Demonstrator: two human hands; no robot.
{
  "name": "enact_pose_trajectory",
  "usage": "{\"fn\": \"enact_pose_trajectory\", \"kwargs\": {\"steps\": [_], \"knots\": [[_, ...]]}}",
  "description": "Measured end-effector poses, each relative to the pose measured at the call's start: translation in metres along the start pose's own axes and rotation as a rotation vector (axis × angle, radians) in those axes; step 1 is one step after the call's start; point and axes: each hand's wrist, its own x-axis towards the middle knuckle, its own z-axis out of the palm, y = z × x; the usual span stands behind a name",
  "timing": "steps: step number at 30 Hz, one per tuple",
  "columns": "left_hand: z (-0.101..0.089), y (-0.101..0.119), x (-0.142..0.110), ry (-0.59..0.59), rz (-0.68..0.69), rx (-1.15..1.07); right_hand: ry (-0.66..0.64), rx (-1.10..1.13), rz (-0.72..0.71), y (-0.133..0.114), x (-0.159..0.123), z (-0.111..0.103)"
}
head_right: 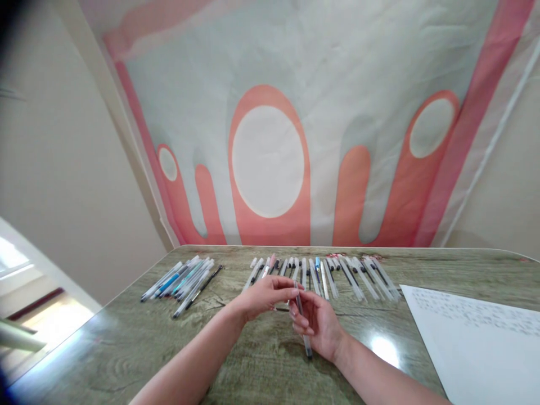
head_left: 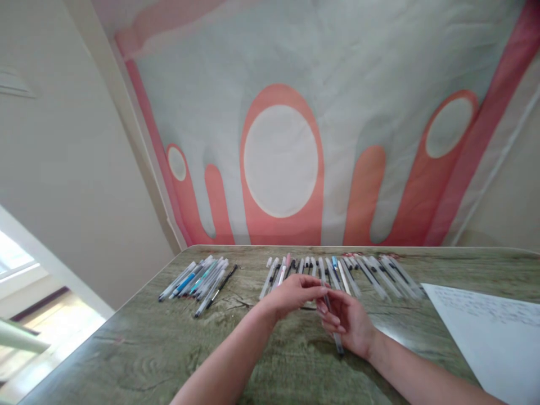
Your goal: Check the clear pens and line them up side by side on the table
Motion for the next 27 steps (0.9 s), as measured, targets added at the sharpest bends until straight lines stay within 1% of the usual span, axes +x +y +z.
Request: {"fn": "enact_pose_trajectory", "kwargs": {"steps": [2,4,8,10,12,16,22,27], "knots": [[0.0,-0.003,0.004,0.069,0.028,-0.088,0.022,-0.011,-0.014,0.0,-0.001,0.001],[-0.003,-0.006,0.009,0.152,0.076,-0.196,0.042,-0.012,-0.008,0.001,-0.002,0.001],[-0.019,-0.005,0.013,0.273,0.161,-0.475,0.066,0.013,0.016,0.002,-0.002,0.0],[-0.027,-0.002,0.011,0.306,0.193,-0.548,0.067,0.024,0.019,0.003,-0.001,-0.001],[-0.033,0.002,0.008,0.33,0.22,-0.568,0.064,0.026,0.023,0.004,0.0,-0.002],[-0.04,0.004,0.006,0.333,0.237,-0.564,0.074,0.012,0.013,0.005,0.002,-0.003],[-0.042,0.0,0.007,0.295,0.223,-0.534,0.148,-0.049,-0.004,0.007,0.001,-0.001],[-0.043,-0.001,0.009,0.323,0.228,-0.519,0.197,-0.071,-0.053,0.009,0.002,0.0]]}}
